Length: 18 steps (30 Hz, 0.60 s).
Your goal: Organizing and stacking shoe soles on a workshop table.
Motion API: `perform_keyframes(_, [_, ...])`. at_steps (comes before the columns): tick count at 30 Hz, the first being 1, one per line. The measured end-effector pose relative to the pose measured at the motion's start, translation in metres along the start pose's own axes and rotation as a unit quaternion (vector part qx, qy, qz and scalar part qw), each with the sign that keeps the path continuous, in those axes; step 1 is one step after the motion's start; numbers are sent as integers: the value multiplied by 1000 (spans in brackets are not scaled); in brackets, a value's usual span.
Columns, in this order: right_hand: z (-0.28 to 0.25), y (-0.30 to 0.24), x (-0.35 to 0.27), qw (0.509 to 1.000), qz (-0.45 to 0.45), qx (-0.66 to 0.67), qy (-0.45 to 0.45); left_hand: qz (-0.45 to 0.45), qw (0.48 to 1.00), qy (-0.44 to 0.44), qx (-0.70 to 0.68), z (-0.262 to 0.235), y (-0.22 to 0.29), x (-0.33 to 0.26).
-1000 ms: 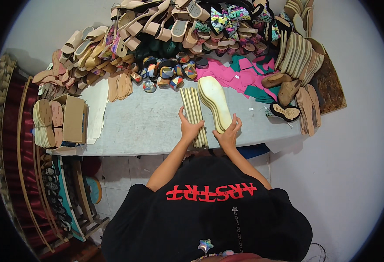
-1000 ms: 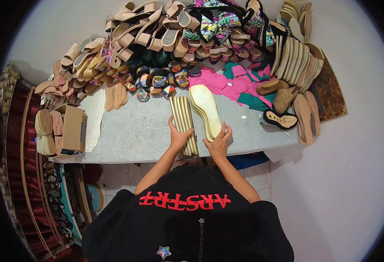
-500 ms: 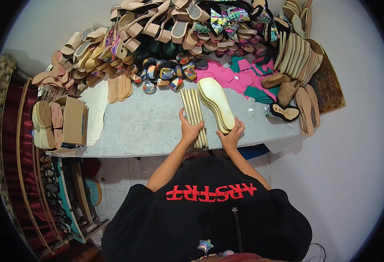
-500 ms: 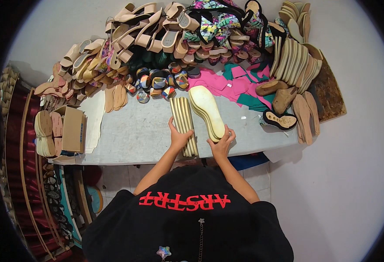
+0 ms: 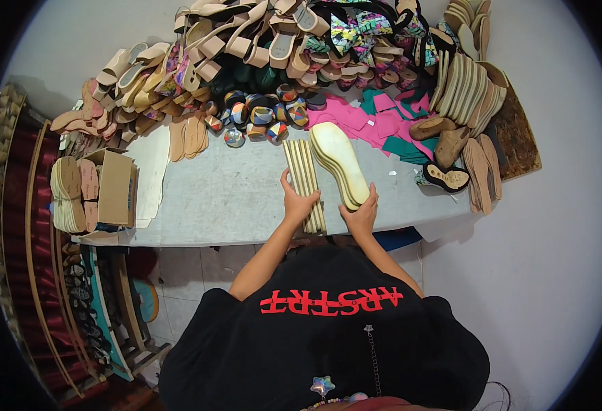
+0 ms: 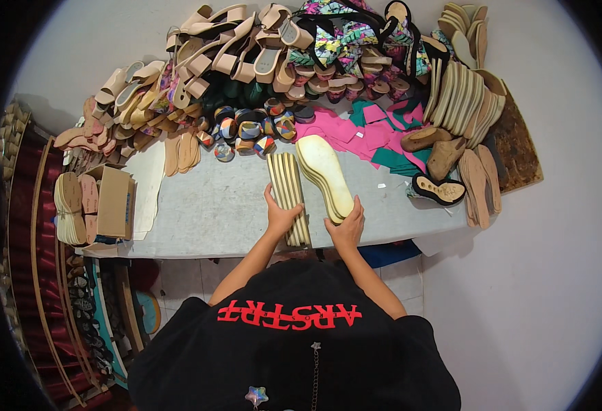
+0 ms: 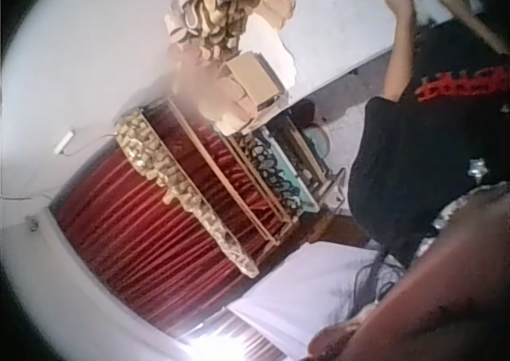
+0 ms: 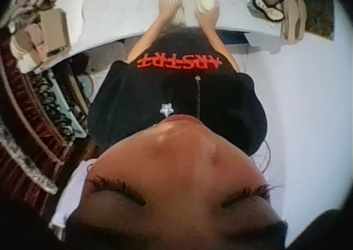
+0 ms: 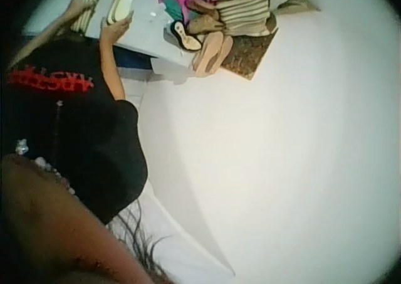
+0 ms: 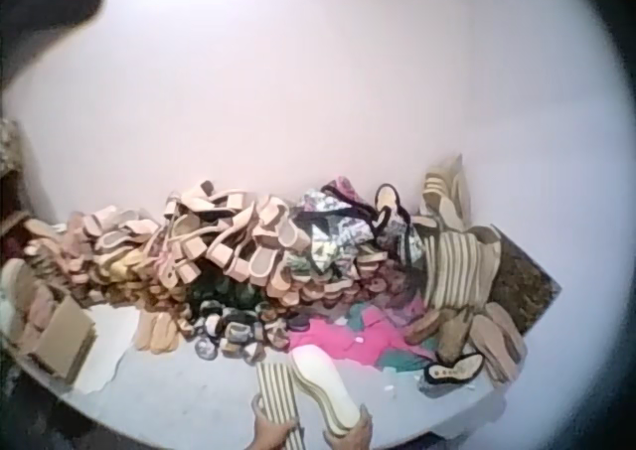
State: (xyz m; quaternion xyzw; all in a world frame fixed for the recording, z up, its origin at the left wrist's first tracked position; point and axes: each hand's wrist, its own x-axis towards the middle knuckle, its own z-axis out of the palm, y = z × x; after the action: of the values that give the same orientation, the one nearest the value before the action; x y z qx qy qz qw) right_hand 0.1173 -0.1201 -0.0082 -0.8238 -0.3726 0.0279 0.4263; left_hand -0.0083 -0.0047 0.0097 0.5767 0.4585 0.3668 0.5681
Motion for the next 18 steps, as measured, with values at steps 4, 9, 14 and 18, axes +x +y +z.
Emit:
perform_keyframes(4, [-5, -13, 8, 998, -26, -64, -5, -13, 1000, -1, 24, 0, 1, 0])
perform_keyframes(9, [-6, -15, 10, 995, 25, -65, -67, -46, 998, -25, 29, 0, 14, -2])
perform_keyframes(14, [-8, -22, 15, 993, -3, -103, -60, -37, 999, -19, 24, 1, 9, -1])
perform_keyframes(18, [-9, -32, 30, 984, -7, -161, -72, -31, 999, -11, 21, 2, 5, -1])
